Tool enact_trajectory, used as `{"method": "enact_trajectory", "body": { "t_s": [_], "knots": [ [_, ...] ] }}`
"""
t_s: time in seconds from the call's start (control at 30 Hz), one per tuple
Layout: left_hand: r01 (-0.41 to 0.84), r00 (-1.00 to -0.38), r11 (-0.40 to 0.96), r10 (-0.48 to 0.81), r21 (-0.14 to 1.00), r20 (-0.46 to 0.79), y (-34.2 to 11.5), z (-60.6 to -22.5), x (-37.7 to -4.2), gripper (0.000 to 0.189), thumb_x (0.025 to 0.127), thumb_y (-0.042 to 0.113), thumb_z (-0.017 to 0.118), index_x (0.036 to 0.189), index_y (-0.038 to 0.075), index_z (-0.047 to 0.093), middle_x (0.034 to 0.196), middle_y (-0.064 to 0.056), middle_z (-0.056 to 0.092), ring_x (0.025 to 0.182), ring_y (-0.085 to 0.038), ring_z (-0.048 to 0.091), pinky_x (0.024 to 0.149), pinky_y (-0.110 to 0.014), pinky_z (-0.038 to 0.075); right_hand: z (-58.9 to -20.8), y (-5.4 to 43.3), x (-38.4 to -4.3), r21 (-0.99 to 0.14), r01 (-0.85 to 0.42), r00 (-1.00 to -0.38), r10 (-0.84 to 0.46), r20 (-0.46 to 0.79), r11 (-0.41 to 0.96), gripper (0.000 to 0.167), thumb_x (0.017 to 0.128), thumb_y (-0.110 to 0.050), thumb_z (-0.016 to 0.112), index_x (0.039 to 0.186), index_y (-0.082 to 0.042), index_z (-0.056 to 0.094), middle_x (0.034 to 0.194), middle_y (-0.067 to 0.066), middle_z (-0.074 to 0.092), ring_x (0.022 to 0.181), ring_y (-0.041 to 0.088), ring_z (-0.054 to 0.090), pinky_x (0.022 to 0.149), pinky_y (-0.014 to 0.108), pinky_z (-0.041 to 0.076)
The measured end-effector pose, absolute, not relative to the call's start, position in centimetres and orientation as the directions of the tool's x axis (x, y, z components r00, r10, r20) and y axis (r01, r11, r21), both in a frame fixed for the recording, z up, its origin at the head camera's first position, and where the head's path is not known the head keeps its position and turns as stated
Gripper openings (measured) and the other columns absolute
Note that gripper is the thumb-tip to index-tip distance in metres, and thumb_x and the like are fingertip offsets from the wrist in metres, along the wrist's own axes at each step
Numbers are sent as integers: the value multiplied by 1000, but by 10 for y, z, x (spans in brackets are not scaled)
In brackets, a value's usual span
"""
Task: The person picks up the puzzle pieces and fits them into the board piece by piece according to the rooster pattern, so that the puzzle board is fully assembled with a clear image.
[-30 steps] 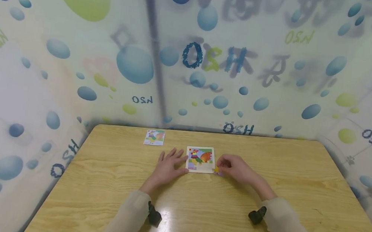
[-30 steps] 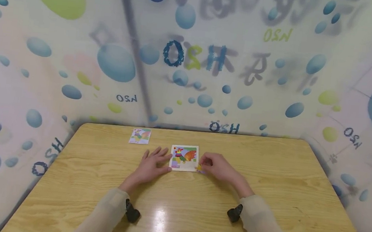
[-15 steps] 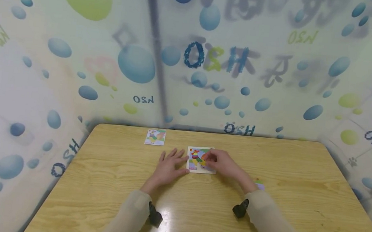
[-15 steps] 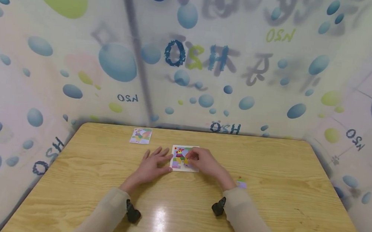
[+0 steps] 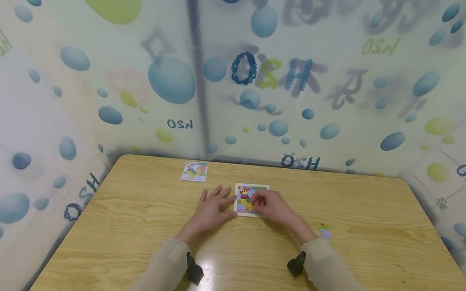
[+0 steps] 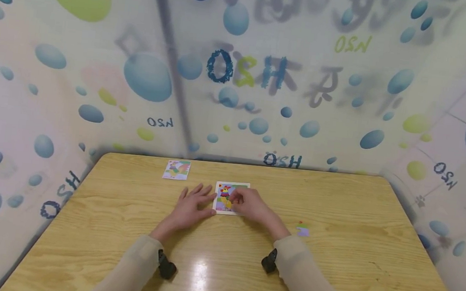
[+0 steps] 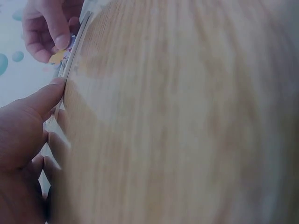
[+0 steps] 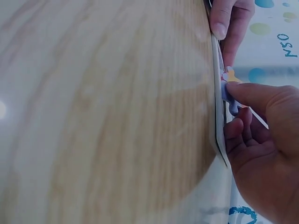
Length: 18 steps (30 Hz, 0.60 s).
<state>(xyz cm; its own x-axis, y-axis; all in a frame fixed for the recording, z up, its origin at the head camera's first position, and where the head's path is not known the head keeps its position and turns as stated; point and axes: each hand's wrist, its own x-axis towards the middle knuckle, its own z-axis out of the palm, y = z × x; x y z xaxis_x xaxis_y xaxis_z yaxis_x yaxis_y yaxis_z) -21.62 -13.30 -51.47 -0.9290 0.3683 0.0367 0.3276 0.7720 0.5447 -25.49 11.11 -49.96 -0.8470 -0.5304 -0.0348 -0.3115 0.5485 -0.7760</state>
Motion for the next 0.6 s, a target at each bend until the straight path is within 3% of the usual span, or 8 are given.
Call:
{"method": "enact_trajectory", "body": {
  "t_s": [0.6],
  "knots": [
    [324,-931,774,363,545,39,-133,-514,-216,56,97,42,69,146,15,59,162,-8,39,154,-35,20,120,-63,-2,-505,107,-250,-715,-378,-846,-533,8,589,13,94,-4,72,107,-6,72,97,3,57,84,17,51,74,32,45]
  ]
}}
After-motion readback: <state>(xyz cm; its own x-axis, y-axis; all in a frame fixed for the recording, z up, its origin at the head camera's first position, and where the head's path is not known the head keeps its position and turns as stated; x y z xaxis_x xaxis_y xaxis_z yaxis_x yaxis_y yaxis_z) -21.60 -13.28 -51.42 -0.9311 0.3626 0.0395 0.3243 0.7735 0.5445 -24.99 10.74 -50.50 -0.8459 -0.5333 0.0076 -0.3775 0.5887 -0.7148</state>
